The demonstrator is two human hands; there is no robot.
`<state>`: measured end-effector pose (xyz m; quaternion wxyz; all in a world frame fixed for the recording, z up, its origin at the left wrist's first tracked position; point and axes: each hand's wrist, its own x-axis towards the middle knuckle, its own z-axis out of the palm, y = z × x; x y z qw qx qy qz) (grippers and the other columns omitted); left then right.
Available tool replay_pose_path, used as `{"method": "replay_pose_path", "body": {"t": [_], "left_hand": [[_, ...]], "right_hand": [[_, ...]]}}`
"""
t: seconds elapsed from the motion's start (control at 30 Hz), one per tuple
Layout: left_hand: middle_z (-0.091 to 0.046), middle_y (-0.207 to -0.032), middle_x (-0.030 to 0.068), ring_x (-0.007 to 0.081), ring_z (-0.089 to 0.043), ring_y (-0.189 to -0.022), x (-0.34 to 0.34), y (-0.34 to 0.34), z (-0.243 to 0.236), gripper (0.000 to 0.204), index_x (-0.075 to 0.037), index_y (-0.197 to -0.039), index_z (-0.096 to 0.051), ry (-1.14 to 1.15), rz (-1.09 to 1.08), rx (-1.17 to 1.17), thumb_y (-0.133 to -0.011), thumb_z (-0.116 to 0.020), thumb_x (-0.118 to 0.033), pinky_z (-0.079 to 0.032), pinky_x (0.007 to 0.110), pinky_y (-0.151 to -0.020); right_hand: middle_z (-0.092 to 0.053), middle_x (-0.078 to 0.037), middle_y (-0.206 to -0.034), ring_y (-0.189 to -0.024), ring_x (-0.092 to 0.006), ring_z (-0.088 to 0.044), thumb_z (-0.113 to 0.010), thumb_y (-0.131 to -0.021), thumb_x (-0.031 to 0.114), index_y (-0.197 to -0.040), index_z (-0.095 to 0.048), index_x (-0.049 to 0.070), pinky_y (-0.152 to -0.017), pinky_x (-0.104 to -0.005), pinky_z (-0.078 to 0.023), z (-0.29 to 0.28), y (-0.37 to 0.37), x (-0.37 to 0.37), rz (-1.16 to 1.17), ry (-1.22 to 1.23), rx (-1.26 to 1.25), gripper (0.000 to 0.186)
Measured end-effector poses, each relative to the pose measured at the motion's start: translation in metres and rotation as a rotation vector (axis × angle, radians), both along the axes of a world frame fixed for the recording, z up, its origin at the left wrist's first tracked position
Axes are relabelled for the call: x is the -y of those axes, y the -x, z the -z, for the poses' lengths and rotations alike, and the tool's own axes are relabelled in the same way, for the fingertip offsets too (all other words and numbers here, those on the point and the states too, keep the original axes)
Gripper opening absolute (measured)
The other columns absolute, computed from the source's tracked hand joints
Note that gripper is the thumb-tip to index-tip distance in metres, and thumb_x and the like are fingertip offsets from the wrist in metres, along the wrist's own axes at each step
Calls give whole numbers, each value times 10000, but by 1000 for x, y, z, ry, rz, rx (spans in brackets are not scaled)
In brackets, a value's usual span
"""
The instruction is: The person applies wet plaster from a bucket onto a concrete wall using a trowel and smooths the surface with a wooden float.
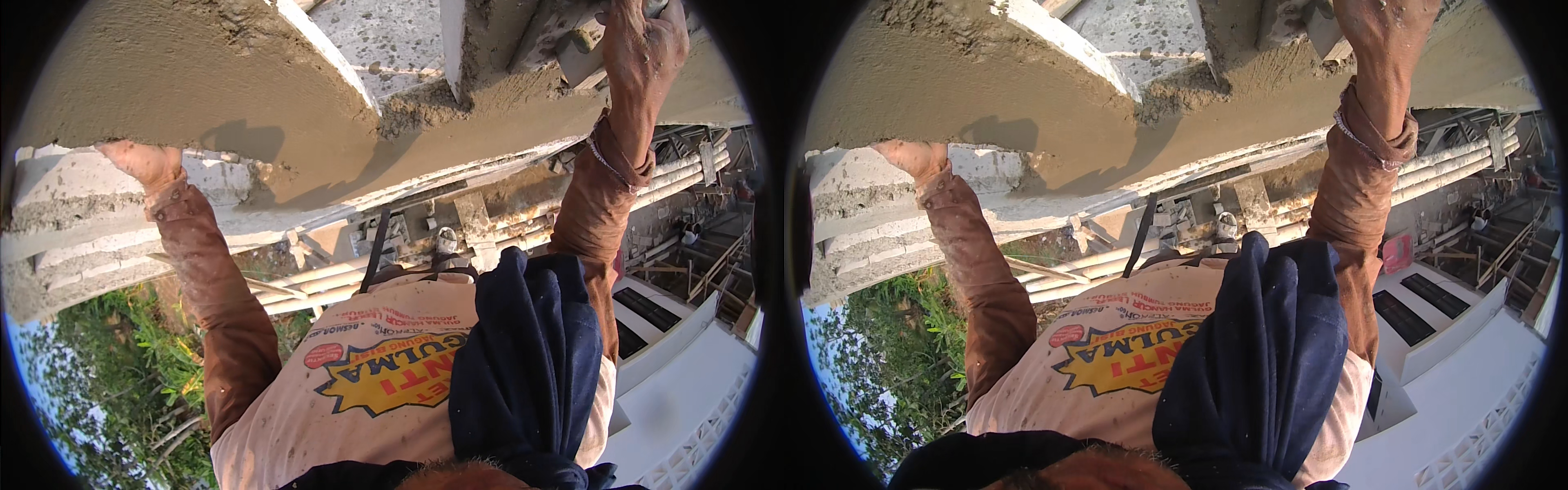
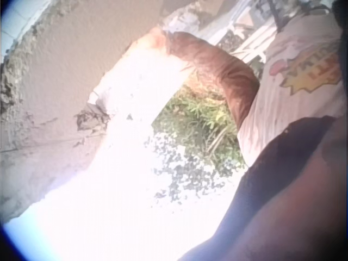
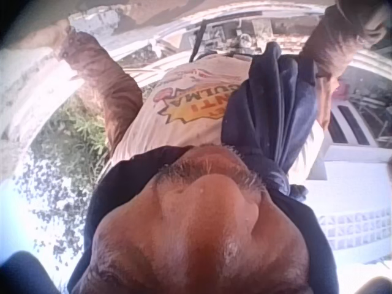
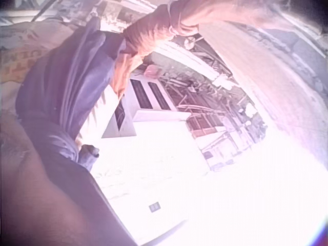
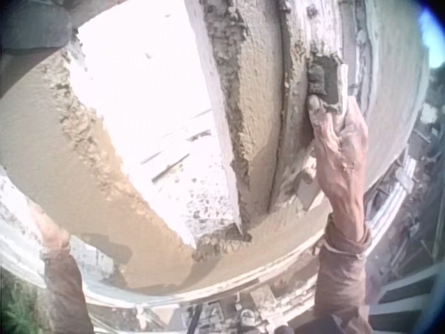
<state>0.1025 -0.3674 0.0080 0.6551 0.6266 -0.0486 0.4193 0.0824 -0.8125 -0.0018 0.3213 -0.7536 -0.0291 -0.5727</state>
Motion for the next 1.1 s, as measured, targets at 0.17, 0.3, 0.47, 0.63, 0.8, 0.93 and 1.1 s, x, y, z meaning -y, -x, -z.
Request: {"method": "replay_pose_path", "body": {"t": [0.17,0.3,0.47,0.63,0.8,0.93,1.1], "left_hand": [[-418,-1560,84,300,-396,-1403,-16,-4,2,717,-111,-1511,-435,-1,-34,-20,-1013,-386,-625,-318,464,-1180],[-460,-1518,71,300,-438,-1361,-10,-6,-1,693,-115,-1480,-473,71,-11,-88,-1009,-410,-618,-348,465,-1153],[-562,-1384,58,268,-513,-1263,-30,-15,3,598,-107,-1410,-531,249,199,-48,-1030,-437,-559,-410,451,-1090],[-577,-1375,35,260,-519,-1244,-24,-19,4,608,-119,-1400,-551,269,284,-19,-1022,-469,-588,-415,441,-1067],[-566,-1400,42,259,-514,-1257,-31,-23,8,633,-110,-1400,-548,267,355,-20,-1019,-463,-609,-401,434,-1083],[-527,-1456,54,264,-485,-1303,-29,-21,5,674,-110,-1441,-507,273,372,-61,-1018,-452,-632,-386,433,-1108],[-499,-1495,62,275,-454,-1345,-22,-16,7,695,-129,-1492,-458,334,394,-76,-1016,-458,-635,-366,430,-1141]], "right_hand": [[-607,-118,-987,-870,-231,-609,-650,-1004,427,-1195,-605,3,-784,-390,-497,89,10,5,17,-157,-270,467],[-588,-131,-1066,-919,-238,-585,-593,-1043,325,-1266,-528,-17,-830,-381,-483,224,35,-7,-193,-413,-483,413],[-602,-210,-1208,-1054,-309,-586,-579,-1047,296,-1341,-494,-53,-956,-407,-458,319,95,-9,-92,-430,-570,465],[-580,-232,-1253,-1103,-363,-575,-567,-1044,402,-1356,-481,-60,-996,-438,-443,325,125,1,41,-462,-594,564],[-585,-172,-1151,-1029,-315,-579,-580,-1047,349,-1319,-526,-13,-938,-410,-451,226,111,-18,-65,-400,-436,456],[-572,-67,-999,-808,-159,-572,-602,-1042,372,-1210,-564,-11,-712,-318,-495,161,86,-23,-24,-275,-380,420],[-548,-40,-878,-768,-155,-535,-617,-1039,345,-1142,-602,31,-693,-336,-471,98,40,-27,-45,-172,-209,331]]}}
